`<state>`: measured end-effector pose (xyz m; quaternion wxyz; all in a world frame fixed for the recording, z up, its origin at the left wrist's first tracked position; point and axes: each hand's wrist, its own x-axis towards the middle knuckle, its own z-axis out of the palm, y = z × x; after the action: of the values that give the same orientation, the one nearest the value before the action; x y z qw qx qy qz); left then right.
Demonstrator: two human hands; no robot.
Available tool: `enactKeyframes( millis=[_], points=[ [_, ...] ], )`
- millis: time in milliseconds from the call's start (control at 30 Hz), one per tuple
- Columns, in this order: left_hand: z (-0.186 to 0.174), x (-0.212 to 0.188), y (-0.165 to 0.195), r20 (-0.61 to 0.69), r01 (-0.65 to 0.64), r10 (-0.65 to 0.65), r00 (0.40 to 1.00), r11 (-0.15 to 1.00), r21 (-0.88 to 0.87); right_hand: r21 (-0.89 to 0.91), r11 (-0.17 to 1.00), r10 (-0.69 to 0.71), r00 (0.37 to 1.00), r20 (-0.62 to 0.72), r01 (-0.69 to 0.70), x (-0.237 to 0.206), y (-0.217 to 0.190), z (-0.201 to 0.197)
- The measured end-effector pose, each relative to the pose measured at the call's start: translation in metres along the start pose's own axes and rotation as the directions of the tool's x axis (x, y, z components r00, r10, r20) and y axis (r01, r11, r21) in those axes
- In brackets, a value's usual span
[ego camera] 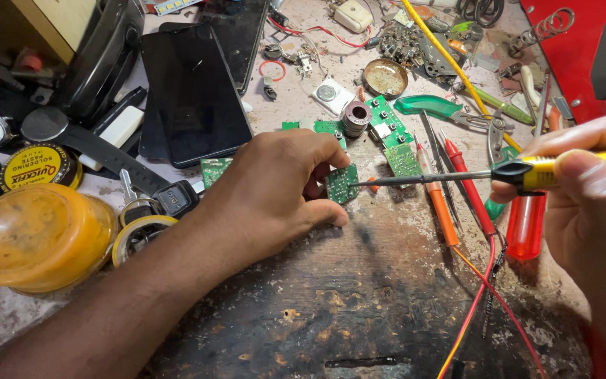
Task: The person holds small green circuit boards on a cluttered workbench and works on them with a soldering iron, repositioning the boards between touches. Near the end they set the iron aside and use tweezers to pick and position a small blue component on a board.
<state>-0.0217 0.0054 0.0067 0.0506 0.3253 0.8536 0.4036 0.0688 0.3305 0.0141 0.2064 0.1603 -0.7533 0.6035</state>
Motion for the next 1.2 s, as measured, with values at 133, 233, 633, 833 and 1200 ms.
enactKeyframes(
  millis=[133, 233, 633, 833, 1200],
  points=[
    [0.001, 0.001, -0.001, -0.012, -0.006, 0.006, 1.0, 1.0, -0.001, -0.025, 1.0, 0.008, 0.998, -0.059, -0.009, -0.004, 0.0, 0.004],
    [0.002, -0.001, -0.002, -0.051, -0.03, 0.03, 0.998, 1.0, 0.001, 0.027, 0.999, 0.026, 0.994, -0.107, -0.023, -0.007, 0.005, 0.005],
    [-0.001, 0.002, -0.003, -0.007, 0.067, -0.067, 0.998, 0.998, 0.015, 0.005, 1.0, -0.01, 0.986, -0.164, 0.011, -0.02, 0.025, -0.024],
    [-0.002, 0.0, -0.002, -0.023, 0.042, -0.041, 0.999, 0.999, 0.016, -0.047, 0.999, -0.019, 0.997, -0.072, 0.016, -0.018, 0.012, -0.008],
    [0.001, 0.001, -0.001, -0.052, 0.032, -0.031, 0.998, 0.999, 0.029, -0.033, 0.999, -0.012, 0.995, -0.101, 0.009, -0.015, 0.002, 0.013]
  ],
)
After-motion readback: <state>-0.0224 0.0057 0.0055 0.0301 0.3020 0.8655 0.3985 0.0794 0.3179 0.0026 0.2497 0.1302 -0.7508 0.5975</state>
